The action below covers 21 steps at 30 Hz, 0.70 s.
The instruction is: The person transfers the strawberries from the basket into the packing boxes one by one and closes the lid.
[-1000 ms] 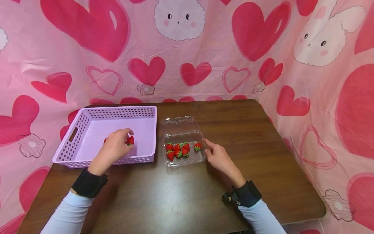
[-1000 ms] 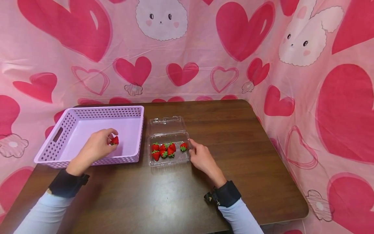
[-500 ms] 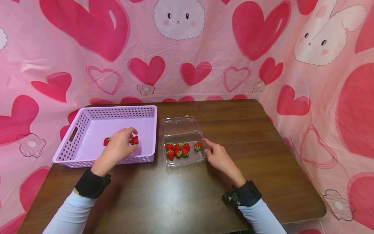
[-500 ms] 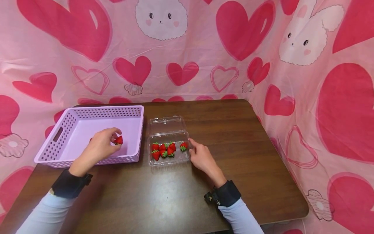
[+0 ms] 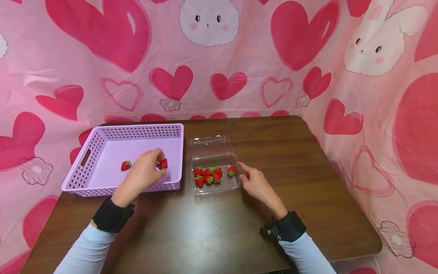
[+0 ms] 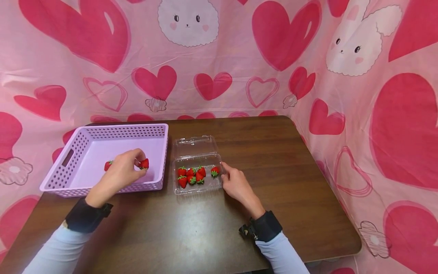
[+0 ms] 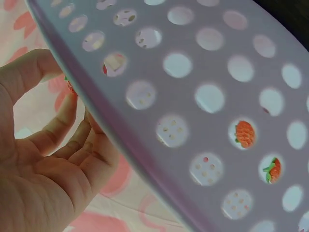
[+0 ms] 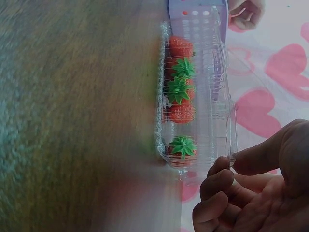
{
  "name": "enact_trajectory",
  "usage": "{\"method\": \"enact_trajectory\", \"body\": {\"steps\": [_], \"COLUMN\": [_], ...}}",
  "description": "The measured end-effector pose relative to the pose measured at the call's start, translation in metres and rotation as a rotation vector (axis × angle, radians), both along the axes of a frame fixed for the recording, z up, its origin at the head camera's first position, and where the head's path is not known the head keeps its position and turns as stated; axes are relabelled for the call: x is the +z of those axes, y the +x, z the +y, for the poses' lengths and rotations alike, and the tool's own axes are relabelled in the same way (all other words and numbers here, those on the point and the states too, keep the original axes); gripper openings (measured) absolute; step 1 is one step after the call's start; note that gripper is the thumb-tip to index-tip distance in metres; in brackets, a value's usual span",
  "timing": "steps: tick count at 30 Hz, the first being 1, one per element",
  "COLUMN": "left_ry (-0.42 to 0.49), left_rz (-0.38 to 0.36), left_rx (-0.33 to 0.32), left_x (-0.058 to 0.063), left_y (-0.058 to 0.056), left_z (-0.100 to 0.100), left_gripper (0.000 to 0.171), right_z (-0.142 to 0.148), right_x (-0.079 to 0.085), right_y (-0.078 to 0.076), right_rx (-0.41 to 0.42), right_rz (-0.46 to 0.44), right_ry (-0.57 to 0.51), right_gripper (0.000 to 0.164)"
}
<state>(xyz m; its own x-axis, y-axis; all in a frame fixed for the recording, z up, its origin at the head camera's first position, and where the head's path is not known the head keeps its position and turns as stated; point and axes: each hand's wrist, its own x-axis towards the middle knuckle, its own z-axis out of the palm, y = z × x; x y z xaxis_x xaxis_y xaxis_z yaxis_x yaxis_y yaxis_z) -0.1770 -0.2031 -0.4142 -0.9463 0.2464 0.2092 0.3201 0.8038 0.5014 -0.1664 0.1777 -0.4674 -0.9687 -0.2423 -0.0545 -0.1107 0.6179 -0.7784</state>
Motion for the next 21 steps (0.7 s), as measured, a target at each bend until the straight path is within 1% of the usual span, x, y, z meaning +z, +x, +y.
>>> {"method": "enact_trajectory", "body": {"steps": [3,10,15,21], "left_ry": [0.006,0.014,0.018,0.004], "left_rz": [-0.011,0.016,0.004,-0.003], "left_rx": [0.001,-0.019,-0.024,-0.041], "left_x": [0.000,0.000,0.001,0.002], "left_y": [0.001,0.002,0.002,0.001], "left_z": [0.004,0.015,0.024,0.032], "left_gripper": [0.030,0.030,0.033,0.031], "right_z": [0.000,0.000,-0.001,-0.001], "right_x": [-0.001,-0.001,-0.001,0.000], "right_y": [0.000,0.000,0.000,0.001], "right_rx": [-0.002,-0.008,-0.008,-0.008], "right_rz": [-0.001,-0.004,-0.011,-0.016], "right_ry": [0.003,0.001,-0.001,-0.008], "right_gripper": [0.052,0.052,0.052,0.053]}}
